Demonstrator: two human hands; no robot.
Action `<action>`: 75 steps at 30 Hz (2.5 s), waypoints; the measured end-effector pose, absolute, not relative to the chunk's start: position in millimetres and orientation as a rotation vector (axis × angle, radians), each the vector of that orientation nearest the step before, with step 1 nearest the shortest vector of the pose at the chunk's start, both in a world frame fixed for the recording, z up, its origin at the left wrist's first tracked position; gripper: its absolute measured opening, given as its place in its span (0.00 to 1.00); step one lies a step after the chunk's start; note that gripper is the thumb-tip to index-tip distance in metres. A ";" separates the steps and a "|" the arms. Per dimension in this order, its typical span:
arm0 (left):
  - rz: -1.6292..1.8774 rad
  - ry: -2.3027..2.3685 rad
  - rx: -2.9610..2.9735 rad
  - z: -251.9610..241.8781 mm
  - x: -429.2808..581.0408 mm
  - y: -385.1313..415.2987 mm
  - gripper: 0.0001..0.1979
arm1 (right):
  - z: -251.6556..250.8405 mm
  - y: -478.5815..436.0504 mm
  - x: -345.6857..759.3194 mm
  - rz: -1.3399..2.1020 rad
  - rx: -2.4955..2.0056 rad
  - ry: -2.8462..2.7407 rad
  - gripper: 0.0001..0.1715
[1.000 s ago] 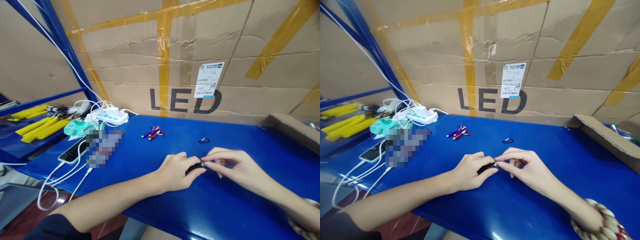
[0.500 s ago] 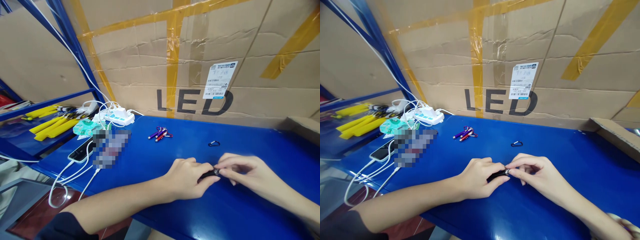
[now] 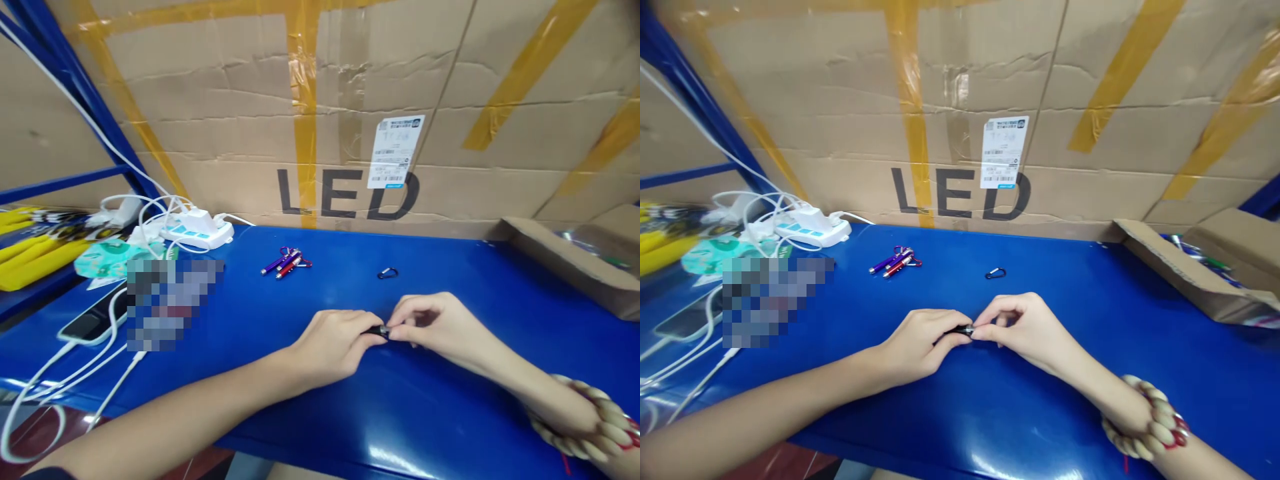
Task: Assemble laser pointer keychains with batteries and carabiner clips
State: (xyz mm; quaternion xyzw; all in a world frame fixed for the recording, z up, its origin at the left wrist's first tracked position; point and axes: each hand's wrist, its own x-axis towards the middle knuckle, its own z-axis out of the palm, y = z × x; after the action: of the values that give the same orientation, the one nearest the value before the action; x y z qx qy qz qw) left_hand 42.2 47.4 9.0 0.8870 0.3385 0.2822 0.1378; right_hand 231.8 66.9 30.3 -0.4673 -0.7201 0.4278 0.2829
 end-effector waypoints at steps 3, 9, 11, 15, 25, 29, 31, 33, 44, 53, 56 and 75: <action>0.805 0.916 2.565 8.2 42.9 48.1 0.10 | 31.4 64.7 232.0 1.094 -1.237 -1.943 0.15; 0.815 0.858 2.682 5.4 42.3 47.5 0.11 | 28.3 61.3 232.5 0.983 -1.150 -2.039 0.14; 0.841 0.859 2.724 4.2 42.3 47.1 0.12 | 25.5 59.5 231.3 1.010 -1.148 -2.007 0.14; 0.934 0.901 2.765 2.7 43.4 46.9 0.13 | 23.0 54.5 227.9 1.317 -1.267 -1.751 0.17; 1.017 0.835 2.641 6.7 46.9 51.7 0.10 | 30.8 55.0 229.3 1.747 -1.243 -1.429 0.19; 0.966 0.879 2.513 10.1 48.8 51.4 0.10 | 30.4 56.3 229.3 1.666 -1.263 -1.523 0.20; 0.939 0.935 2.462 10.5 49.6 51.2 0.10 | 28.8 56.7 229.1 1.535 -1.291 -1.633 0.21; 0.932 0.992 2.422 10.7 50.2 51.5 0.10 | 27.1 57.5 230.3 1.232 -1.245 -1.768 0.19; 0.790 1.015 2.377 12.0 50.4 54.2 0.11 | 22.6 65.4 249.1 0.116 -0.724 -2.230 0.08; 0.707 1.025 2.355 11.9 51.0 55.3 0.10 | 19.0 66.8 251.8 -0.023 -0.762 -2.296 0.09; 0.702 1.009 2.350 11.0 51.2 55.9 0.10 | 16.5 67.1 252.6 -0.013 -0.770 -2.288 0.10; 0.659 1.002 2.357 10.1 47.6 55.6 0.10 | 20.0 70.0 248.0 0.451 -0.707 -2.116 0.04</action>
State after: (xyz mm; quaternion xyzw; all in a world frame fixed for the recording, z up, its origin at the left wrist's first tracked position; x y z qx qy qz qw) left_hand 47.6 55.6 10.1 0.8638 0.3674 0.2416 0.2461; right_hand 248.0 70.0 20.0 -0.2819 -0.8439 0.1797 0.4196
